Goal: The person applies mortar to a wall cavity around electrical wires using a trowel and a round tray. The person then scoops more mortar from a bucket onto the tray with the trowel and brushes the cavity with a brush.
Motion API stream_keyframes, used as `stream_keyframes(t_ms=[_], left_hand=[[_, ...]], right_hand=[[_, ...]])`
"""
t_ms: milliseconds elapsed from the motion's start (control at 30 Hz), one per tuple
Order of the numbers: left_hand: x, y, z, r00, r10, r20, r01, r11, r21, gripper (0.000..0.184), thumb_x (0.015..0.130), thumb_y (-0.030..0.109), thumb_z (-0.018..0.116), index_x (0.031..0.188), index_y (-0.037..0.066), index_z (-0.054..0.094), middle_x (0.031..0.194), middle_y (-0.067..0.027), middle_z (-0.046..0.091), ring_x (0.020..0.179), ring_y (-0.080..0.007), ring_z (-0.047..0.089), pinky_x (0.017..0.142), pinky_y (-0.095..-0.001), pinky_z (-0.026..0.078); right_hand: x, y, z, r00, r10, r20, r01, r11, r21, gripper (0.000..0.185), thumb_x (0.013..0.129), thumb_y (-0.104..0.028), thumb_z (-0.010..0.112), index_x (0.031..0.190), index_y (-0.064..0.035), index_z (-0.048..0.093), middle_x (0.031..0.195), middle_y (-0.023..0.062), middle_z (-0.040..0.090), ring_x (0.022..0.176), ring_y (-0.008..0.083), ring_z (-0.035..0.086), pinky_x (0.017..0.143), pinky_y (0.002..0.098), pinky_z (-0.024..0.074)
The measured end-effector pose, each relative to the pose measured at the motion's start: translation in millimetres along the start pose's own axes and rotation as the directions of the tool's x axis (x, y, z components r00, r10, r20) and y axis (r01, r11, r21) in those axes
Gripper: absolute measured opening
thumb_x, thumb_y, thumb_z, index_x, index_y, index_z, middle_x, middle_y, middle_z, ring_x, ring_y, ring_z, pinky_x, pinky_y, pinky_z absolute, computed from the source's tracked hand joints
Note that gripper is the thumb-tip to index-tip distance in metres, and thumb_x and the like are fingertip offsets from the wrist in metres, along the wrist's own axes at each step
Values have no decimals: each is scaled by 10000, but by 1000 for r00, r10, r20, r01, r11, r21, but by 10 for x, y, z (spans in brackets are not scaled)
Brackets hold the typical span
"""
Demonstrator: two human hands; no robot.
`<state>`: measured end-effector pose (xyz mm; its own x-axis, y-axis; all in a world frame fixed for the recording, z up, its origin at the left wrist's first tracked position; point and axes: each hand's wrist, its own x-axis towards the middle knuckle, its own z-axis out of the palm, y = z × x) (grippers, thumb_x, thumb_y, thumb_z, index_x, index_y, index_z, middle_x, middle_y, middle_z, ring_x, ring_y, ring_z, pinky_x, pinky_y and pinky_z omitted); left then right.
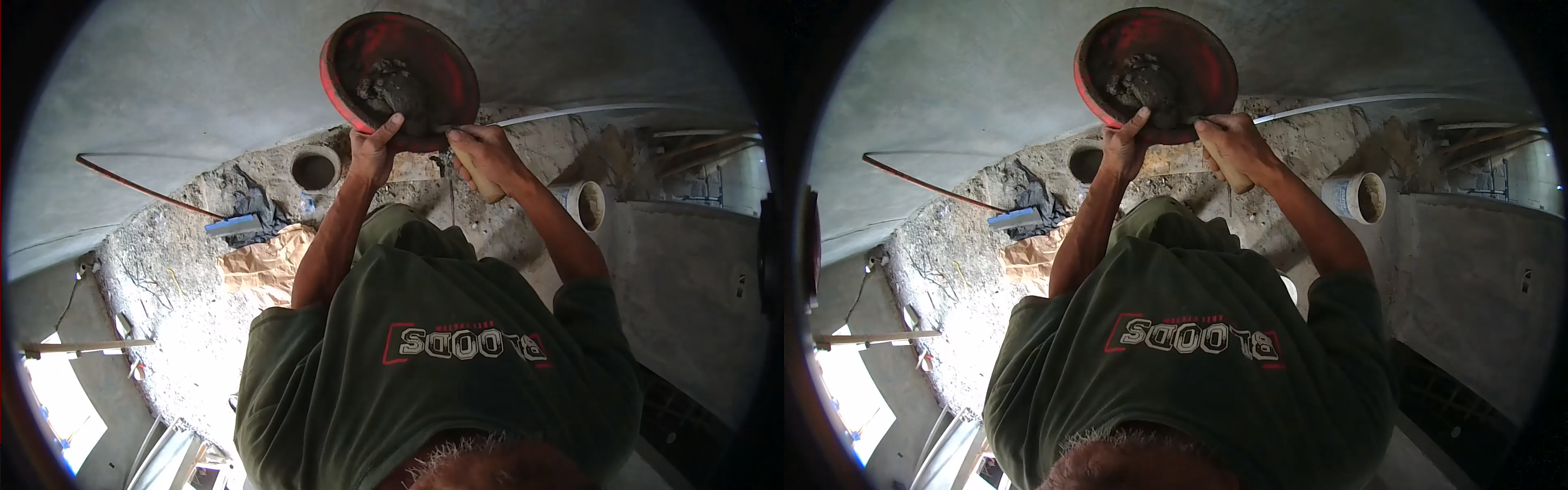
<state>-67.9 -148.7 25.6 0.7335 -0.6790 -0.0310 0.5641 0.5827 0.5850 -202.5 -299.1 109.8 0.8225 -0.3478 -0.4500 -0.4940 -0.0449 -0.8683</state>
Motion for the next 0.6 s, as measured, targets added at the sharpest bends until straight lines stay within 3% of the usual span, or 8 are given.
stream_keyframes(t_ms=[67,167,233,400,467,500,567,600], left_hand=[[5,29,-39,999,-21,25,21,1000,7,442,873,19,680,1274,-44,506,1208,-169,616,1084,-289,634,943,-466,554],[12,88,-63,998,-39,56,39,999,1,444,880,38,682,1278,-45,502,1224,-177,607,1092,-296,631,948,-473,551],[27,186,-67,998,-36,57,37,999,-13,445,883,48,684,1277,-46,502,1233,-182,603,1095,-299,630,954,-476,548],[46,287,-79,985,-111,132,127,985,-121,460,902,70,669,1308,-43,486,1268,-175,590,1151,-310,599,1023,-491,496],[59,324,-109,987,-106,119,120,986,-118,463,905,75,666,1314,-41,482,1280,-174,584,1160,-314,594,1029,-495,490],[16,327,-131,987,-111,112,124,986,-108,467,908,79,663,1321,-38,479,1292,-173,578,1170,-317,588,1035,-500,483],[-20,331,-176,985,-119,122,134,983,-123,476,905,79,666,1327,-33,476,1298,-174,575,1167,-318,590,1029,-498,487],[12,339,-160,985,-108,138,129,980,-150,485,902,79,670,1333,-29,473,1304,-176,572,1163,-318,593,1023,-497,491]], right_hand=[[-5,-22,31,1000,18,0,-18,997,79,382,942,-306,603,1037,64,620,671,64,593,511,115,567,475,303,490],[12,52,-9,940,-282,-192,220,931,-291,305,917,-247,641,1020,38,613,729,103,614,572,194,626,539,353,525],[66,44,16,422,-902,-88,487,307,-817,286,871,-137,689,1087,27,600,867,175,656,729,306,674,606,375,531],[-27,-153,61,570,-821,-31,414,320,-852,363,840,-72,697,1162,38,574,939,215,649,822,371,673,672,403,547],[-54,-274,179,314,-947,-60,468,210,-858,355,857,-95,678,1163,12,531,912,203,626,738,375,663,621,442,544],[-41,-217,172,321,-945,-57,473,212,-855,355,857,-95,678,1163,12,531,912,203,626,738,375,663,621,442,544],[-18,-46,118,663,-746,57,422,309,-852,383,859,-95,678,1191,29,532,894,193,623,730,372,664,614,436,543],[-49,-81,101,663,-746,68,424,299,-855,383,859,-95,678,1191,29,532,894,193,623,730,372,664,614,436,543]])
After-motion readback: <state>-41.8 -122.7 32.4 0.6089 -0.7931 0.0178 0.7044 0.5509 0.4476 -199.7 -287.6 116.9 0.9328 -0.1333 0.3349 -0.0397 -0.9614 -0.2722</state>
